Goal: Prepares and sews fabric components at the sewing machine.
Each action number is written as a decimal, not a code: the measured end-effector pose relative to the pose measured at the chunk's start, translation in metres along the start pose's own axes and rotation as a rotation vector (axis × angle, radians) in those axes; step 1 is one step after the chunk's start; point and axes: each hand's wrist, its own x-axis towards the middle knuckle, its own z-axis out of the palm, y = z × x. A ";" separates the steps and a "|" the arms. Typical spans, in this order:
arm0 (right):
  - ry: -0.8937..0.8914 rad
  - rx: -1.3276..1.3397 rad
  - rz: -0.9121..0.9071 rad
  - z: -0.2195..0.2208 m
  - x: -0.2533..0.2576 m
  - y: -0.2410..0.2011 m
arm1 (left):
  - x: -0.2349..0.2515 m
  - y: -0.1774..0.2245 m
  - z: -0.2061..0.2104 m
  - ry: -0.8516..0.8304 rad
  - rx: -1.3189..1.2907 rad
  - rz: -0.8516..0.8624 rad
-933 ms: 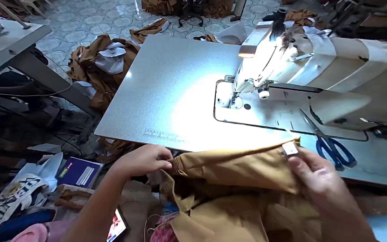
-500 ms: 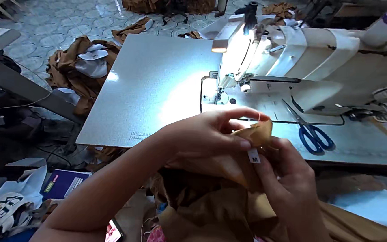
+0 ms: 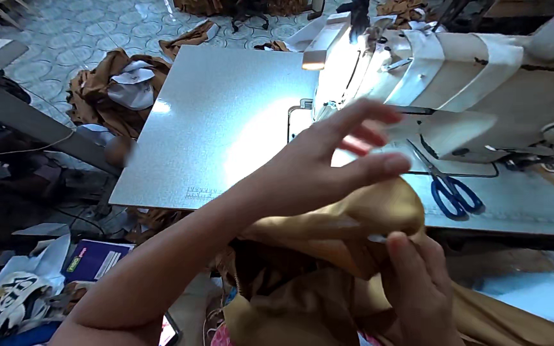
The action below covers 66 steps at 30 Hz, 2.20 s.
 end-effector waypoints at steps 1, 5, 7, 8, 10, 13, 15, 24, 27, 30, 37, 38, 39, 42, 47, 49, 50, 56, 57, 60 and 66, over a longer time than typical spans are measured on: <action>-0.028 0.032 0.009 -0.003 0.000 -0.002 | -0.006 -0.005 -0.002 -0.102 0.011 -0.133; -0.020 -0.069 0.062 -0.004 0.001 -0.006 | -0.017 -0.026 0.005 -0.440 -0.295 -0.398; 0.092 -0.166 0.066 0.001 0.001 -0.006 | -0.019 -0.022 0.009 -0.275 -0.228 -0.440; 0.134 -0.181 0.059 0.002 0.001 -0.005 | -0.019 -0.019 0.010 -0.137 -0.108 -0.444; 0.157 -0.130 0.031 0.000 -0.002 -0.004 | -0.018 -0.020 0.009 0.083 0.164 -0.400; 0.088 -0.071 0.028 -0.005 -0.006 -0.005 | -0.024 -0.009 0.002 -0.035 0.216 -0.473; 0.053 -0.098 0.018 -0.005 -0.006 -0.006 | -0.027 -0.010 0.003 -0.296 -0.072 -0.410; 0.374 -0.556 0.026 0.001 -0.008 -0.001 | -0.001 -0.001 0.018 -0.215 -0.407 -0.412; 0.394 -0.489 0.142 -0.002 -0.010 0.000 | 0.007 -0.001 0.020 -0.209 -0.408 -0.419; 0.314 -0.375 0.173 -0.014 -0.009 0.005 | 0.012 -0.002 0.024 -0.169 -0.390 -0.411; 0.264 -1.140 0.446 -0.152 0.011 0.068 | 0.025 0.004 0.022 -0.114 -0.392 -0.459; 0.237 -1.196 0.548 -0.169 0.011 0.077 | 0.026 0.004 0.023 -0.111 -0.386 -0.463; 0.197 -1.221 0.620 -0.182 0.011 0.083 | 0.028 0.004 0.024 -0.105 -0.379 -0.464; 0.070 -1.205 0.669 -0.201 0.010 0.085 | 0.030 0.003 0.028 -0.086 -0.361 -0.469; -0.022 -1.195 0.727 -0.205 0.008 0.075 | 0.033 0.000 0.034 -0.066 -0.367 -0.493; -0.007 -1.209 0.769 -0.202 0.005 0.064 | 0.033 0.000 0.035 -0.064 -0.378 -0.513; 0.012 -1.206 0.753 -0.201 0.001 0.060 | 0.034 0.001 0.034 -0.064 -0.389 -0.524; -0.013 -0.849 0.486 -0.201 -0.046 0.059 | 0.036 -0.003 0.040 -0.039 -0.440 -0.514; -0.041 -0.716 0.450 -0.192 -0.053 0.054 | 0.036 -0.003 0.042 -0.025 -0.440 -0.513; -0.164 -0.330 0.354 -0.159 -0.063 0.032 | 0.035 -0.004 0.046 0.022 -0.428 -0.522; -0.224 -0.582 0.173 -0.137 -0.060 0.018 | 0.033 -0.003 0.062 0.036 -0.372 -0.491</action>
